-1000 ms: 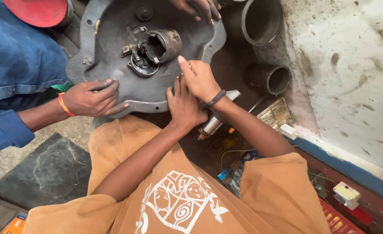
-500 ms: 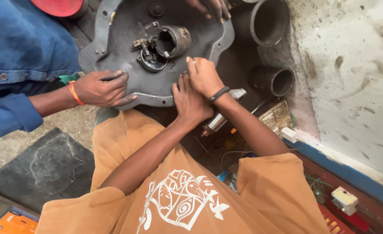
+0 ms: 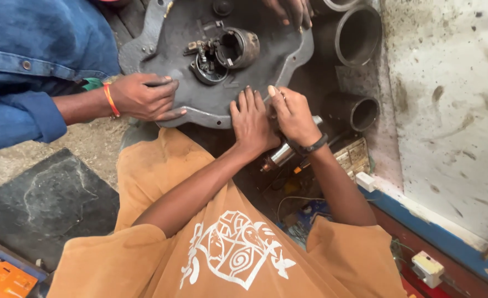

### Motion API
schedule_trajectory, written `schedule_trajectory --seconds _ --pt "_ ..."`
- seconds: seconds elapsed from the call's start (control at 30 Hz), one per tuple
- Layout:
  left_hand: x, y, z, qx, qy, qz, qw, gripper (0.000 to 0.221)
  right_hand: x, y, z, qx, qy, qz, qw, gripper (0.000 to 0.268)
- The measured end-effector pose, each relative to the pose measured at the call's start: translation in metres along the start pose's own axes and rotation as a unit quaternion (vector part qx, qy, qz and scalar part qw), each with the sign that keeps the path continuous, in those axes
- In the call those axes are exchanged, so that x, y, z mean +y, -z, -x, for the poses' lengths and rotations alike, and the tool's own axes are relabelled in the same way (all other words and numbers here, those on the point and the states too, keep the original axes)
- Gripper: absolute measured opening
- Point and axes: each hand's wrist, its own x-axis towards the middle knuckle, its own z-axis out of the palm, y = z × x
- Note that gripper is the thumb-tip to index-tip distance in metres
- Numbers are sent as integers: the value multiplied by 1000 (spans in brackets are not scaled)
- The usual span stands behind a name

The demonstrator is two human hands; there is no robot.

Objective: Repairing and assembling a motorcycle starter motor on a workbench.

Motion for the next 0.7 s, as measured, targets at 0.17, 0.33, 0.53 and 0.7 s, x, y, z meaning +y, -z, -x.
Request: schedule_trajectory --seconds 0.17,0.33,0.53,0.7 --pt "1 -9 3 33 -40 -13 999 97 -4 6 8 3 61 -37 997 38" --pt "0 -14 -1 38 -26 -19 999 105 -1 7 7 -18 17 -37 999 40" --pt "2 -4 -2 -7 -16 -25 1000 113 14 14 5 -28 76 -29 996 34" --pt "6 7 0 -47 14 -15 999 118 8 13 3 -29 158 -47 986 32"
